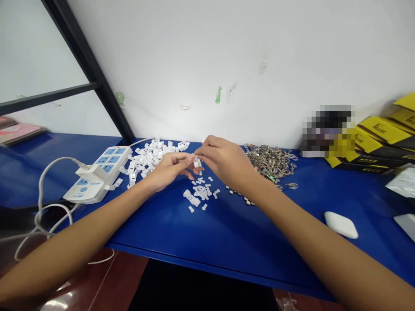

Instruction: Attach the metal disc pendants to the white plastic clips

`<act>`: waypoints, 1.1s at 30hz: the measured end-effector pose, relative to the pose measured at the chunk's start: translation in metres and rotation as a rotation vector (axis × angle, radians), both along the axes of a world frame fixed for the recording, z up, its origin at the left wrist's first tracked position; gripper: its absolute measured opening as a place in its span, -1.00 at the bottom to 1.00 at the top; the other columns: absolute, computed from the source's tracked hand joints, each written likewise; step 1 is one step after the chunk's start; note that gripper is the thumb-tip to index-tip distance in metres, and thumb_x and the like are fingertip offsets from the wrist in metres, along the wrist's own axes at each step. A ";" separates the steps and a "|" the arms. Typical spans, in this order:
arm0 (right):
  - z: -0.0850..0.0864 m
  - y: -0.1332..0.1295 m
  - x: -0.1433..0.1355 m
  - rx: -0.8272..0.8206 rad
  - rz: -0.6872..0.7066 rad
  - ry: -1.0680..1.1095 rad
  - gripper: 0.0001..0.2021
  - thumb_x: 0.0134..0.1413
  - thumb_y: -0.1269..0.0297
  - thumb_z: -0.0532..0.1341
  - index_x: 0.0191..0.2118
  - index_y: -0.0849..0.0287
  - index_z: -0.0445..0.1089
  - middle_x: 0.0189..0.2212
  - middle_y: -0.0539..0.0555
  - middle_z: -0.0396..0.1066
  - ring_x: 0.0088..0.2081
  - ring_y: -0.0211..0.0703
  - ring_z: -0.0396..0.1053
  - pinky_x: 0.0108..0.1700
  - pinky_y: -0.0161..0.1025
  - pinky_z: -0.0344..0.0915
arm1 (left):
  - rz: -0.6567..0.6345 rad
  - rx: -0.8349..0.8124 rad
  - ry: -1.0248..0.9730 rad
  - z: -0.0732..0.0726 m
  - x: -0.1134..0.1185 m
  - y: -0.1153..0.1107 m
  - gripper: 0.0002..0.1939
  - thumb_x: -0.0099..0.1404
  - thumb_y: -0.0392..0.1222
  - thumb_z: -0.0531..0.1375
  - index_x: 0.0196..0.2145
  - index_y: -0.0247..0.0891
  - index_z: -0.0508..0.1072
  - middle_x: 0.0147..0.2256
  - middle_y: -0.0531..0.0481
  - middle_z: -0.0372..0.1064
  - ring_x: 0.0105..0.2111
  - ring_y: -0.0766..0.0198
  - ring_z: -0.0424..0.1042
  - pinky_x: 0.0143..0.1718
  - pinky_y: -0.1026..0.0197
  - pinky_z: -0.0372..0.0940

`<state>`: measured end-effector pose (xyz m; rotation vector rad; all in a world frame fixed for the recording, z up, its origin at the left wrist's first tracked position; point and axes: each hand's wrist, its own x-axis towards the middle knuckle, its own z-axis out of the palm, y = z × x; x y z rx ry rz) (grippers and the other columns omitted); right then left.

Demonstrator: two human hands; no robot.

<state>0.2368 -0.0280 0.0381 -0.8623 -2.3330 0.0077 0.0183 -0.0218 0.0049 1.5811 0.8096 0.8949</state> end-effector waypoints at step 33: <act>-0.031 -0.020 0.047 -0.582 -0.088 -0.172 -0.76 0.27 0.02 0.22 -0.26 0.07 0.44 -0.41 0.04 0.48 -0.45 -0.18 0.34 -0.40 -0.22 0.20 | -0.137 -0.264 -0.097 -0.005 -0.002 0.000 -0.67 0.29 -0.10 0.42 -0.01 -0.22 0.65 -0.02 -0.19 0.60 -0.14 0.21 0.61 -0.02 0.17 0.50</act>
